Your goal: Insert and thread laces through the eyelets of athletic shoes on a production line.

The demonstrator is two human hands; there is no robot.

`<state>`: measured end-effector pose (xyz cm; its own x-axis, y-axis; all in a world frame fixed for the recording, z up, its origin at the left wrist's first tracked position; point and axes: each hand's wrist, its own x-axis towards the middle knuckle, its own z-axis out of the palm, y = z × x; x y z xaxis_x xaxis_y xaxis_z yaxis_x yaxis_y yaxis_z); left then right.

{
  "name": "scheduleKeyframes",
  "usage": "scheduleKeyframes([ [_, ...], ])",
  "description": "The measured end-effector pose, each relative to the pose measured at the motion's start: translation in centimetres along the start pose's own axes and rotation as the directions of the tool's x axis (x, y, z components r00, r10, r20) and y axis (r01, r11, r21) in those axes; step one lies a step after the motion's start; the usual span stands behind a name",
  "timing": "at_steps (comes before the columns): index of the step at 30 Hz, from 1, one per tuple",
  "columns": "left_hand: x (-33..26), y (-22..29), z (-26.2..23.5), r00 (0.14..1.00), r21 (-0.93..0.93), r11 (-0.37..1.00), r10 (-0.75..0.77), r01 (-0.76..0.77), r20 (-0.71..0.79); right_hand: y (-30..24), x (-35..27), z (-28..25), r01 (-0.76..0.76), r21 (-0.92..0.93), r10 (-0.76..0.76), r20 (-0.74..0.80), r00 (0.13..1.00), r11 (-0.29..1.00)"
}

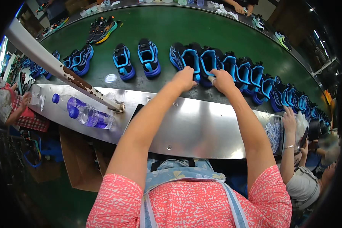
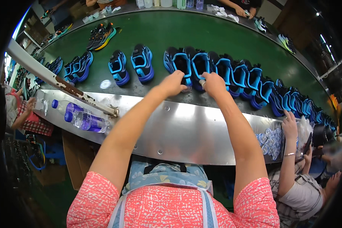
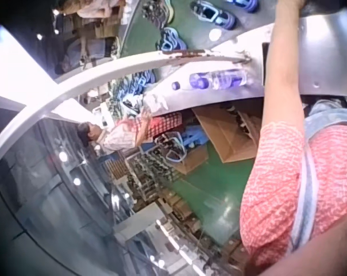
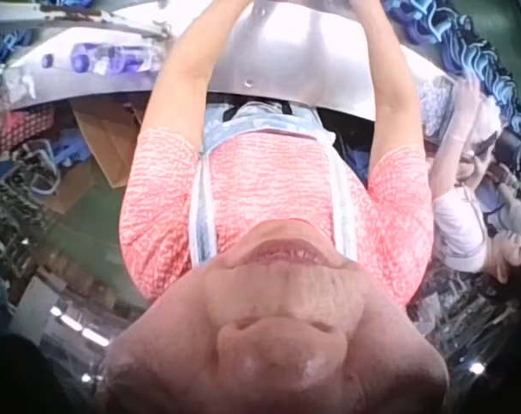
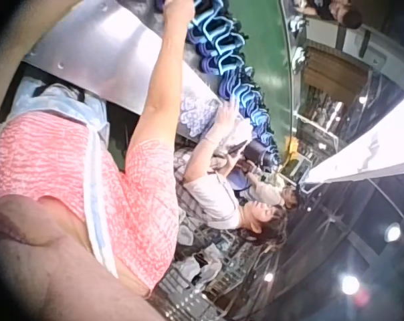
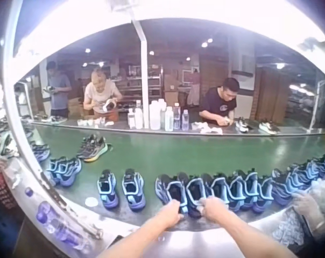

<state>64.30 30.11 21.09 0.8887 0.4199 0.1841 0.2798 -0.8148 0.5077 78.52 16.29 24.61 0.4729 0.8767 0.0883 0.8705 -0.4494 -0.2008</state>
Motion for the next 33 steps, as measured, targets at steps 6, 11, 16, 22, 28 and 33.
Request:
scheduleKeyframes([
  [6, -11.6, 3.2, -8.0, 0.928, -0.227, 0.949, 0.276, -0.220, 0.252, -5.9, -11.2, -6.5, 0.063, 0.318, -0.158, 0.282, 0.946, 0.946],
  [11, -20.6, 6.3, -12.3, 0.917, -0.173, 0.979, 0.161, -0.103, 0.365, -11.8, -21.6, -5.2, 0.059, 0.407, -0.243, 0.416, 0.876, 0.911],
  [16, -24.8, 10.6, -10.7, 0.994, -0.239, 0.970, -0.057, 0.033, -0.097, -8.1, -20.8, -9.2, -0.121, 0.831, -0.603, 0.487, 0.632, 0.543],
  [22, -23.3, 11.8, -3.4, 0.985, -0.237, 0.957, -0.173, 0.167, -0.003, -4.6, -17.6, -8.9, -0.041, 0.585, -0.265, 0.428, 0.864, 0.810],
  [28, -21.5, 10.1, -2.0, 0.967, -0.308, 0.926, -0.249, 0.218, -0.063, -7.0, -18.2, -5.0, 0.373, 0.439, -0.491, 0.192, 0.850, 0.817],
  [33, -21.6, 10.9, -1.9, 0.940, -0.404, 0.885, -0.311, 0.233, -0.140, -7.0, -18.3, -5.5, 0.419, 0.344, -0.517, 0.277, 0.810, 0.841],
])
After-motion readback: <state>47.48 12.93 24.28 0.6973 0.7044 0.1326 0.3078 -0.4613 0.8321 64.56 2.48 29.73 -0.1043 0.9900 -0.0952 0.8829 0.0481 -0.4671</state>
